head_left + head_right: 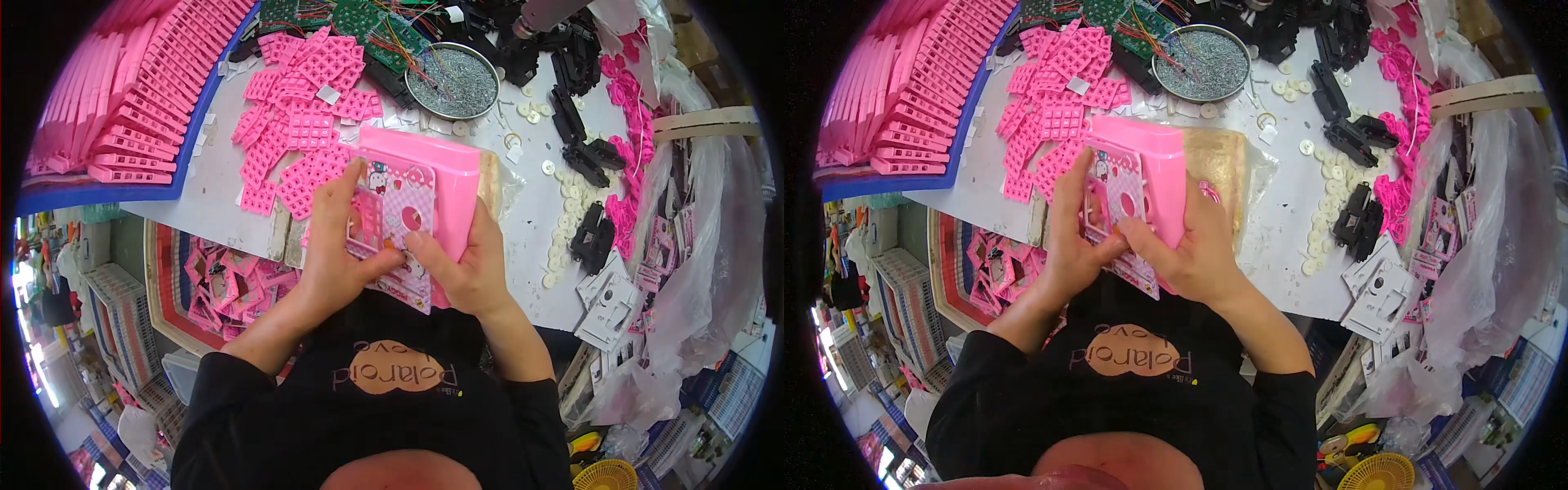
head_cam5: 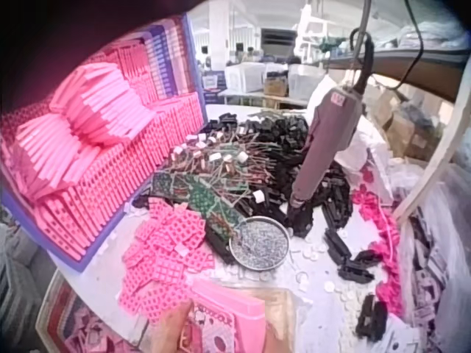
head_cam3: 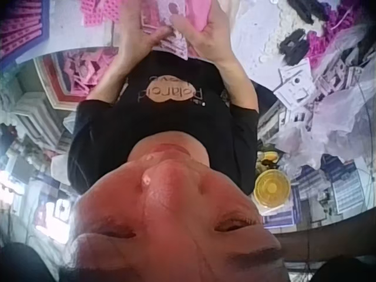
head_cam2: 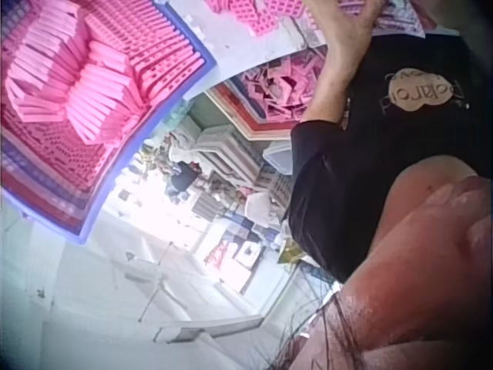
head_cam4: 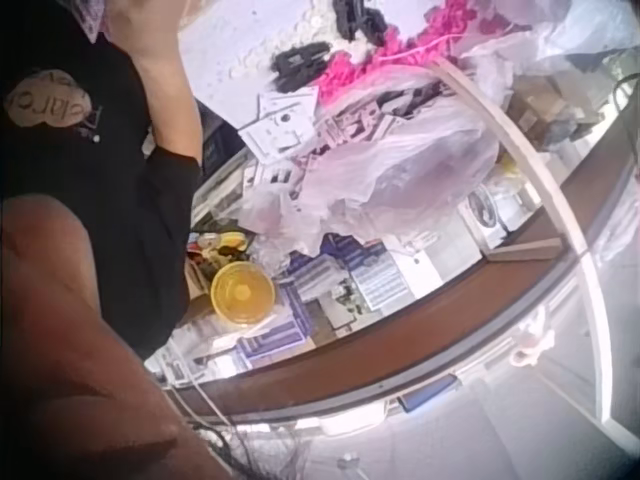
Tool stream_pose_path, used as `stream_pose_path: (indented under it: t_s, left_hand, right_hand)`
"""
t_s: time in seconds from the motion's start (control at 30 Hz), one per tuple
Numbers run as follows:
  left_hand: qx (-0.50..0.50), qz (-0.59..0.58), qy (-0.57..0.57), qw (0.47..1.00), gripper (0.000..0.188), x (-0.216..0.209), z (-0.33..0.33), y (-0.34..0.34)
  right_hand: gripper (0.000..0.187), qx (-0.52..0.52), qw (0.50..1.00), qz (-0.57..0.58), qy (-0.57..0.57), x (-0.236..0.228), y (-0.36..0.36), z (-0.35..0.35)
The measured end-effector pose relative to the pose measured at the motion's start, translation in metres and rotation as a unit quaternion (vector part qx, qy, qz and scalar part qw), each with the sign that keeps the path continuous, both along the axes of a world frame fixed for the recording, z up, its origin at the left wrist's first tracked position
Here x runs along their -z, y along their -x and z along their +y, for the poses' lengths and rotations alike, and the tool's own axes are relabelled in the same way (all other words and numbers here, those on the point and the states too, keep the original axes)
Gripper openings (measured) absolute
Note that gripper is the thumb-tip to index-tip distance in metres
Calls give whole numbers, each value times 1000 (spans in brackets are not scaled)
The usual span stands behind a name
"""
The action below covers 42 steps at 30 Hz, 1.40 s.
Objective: Assembling a pink toy piggy bank by installing electronic components, wires, and plastic parts using an electric screwdriver.
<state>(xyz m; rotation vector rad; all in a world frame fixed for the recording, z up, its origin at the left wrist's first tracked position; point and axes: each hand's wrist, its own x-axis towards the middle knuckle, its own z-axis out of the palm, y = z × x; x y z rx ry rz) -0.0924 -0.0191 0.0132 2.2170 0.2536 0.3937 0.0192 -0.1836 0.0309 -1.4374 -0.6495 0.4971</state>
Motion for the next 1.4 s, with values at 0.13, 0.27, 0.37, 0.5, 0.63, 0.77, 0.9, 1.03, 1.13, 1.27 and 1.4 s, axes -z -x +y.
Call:
stream_pose_path:
  t_s: [0.13,0.27,0.37,0.5,0.63,0.77,0.9,1.03,1.13,1.27,1.4]
  left_hand:
    - [-10,-11,-2,1000,112,-4,-6,6]
    - [-2,-8,-12,1000,110,2,-2,7]
    - [-14,-2,-35,999,111,0,-7,7]
    - [-80,-58,140,985,95,-10,-6,-5]
    - [-105,-5,463,880,44,1,18,-20]
    - [-115,-57,448,885,31,-3,11,-26]
    - [-100,-83,407,904,35,-1,5,-30]
    - [-87,-44,392,915,36,-8,18,-30]
    - [-116,-83,397,907,38,3,17,-31]
    - [-120,-65,377,916,45,-16,22,-32]
    - [-178,-44,443,878,56,-8,22,-39]
  right_hand:
    - [51,-26,1000,7,-11,-4,-4,1]
    - [55,-7,1000,-5,-25,10,6,3]
    - [54,-35,998,-15,-43,3,5,3]
    - [55,-70,985,139,-78,1,-6,-4]
    - [58,-71,958,267,-71,6,-20,-7]
    - [63,-140,957,253,-34,1,-12,-24]
    - [69,-162,931,323,48,16,-5,-45]
    - [70,-162,929,330,-39,11,-3,-43]
    - [70,-102,965,236,-56,19,16,-37]
    - [71,-123,945,288,-92,16,11,-34]
    - [68,-119,968,204,-87,15,8,-33]
